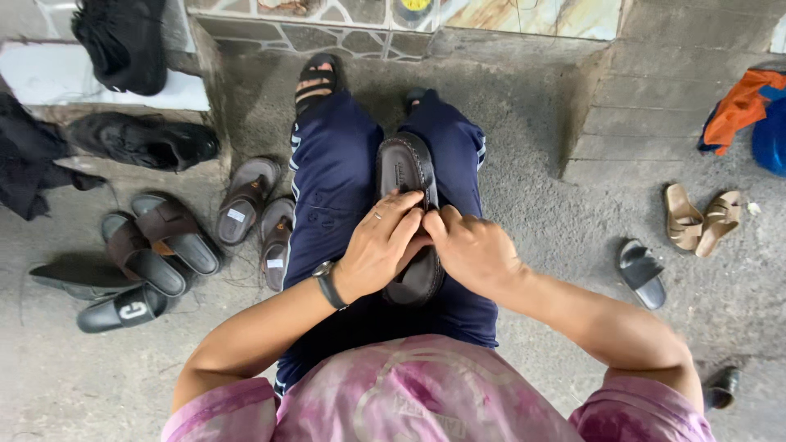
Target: The person sits on a low stool and sews the sole of a brown leather shoe resting on their lap. They use a needle and thread to stitch along the edge of the shoe sole, pulling the thread tight with each pass.
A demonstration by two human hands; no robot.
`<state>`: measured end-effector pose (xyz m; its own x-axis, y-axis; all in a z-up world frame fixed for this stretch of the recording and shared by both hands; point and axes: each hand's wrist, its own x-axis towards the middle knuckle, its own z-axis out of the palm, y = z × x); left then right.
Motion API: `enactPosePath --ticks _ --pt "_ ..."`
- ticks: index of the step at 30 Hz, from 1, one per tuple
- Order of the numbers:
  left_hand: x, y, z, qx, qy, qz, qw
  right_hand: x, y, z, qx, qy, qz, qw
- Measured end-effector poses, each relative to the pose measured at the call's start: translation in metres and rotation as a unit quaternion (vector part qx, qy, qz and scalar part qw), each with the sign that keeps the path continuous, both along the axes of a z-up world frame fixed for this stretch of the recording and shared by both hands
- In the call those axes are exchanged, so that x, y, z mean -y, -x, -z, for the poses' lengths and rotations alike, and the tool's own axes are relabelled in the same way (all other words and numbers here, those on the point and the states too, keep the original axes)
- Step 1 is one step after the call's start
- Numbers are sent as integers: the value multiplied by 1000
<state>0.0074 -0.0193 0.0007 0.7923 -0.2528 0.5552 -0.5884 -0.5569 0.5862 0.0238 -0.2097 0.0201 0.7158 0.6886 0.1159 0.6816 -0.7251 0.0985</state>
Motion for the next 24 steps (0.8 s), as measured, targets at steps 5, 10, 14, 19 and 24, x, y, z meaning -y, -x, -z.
enactPosePath --ticks 5,10,14,19,24 --pt "-51 -4 -36 -262 5 47 964 11 -5 -30 -109 -43 -13 993" --pt "-65 -4 -35 -461 342 136 807 7 -3 -17 -71 -59 -2 996" --pt "-47 -10 -18 -493 451 133 732 5 1 -3 -103 -159 12 982" --pt "-30 -13 11 -449 165 73 875 12 -1 -5 -113 -217 9 969" --pt "-35 -14 11 -513 191 116 829 41 -12 -49 -93 -102 -30 990"
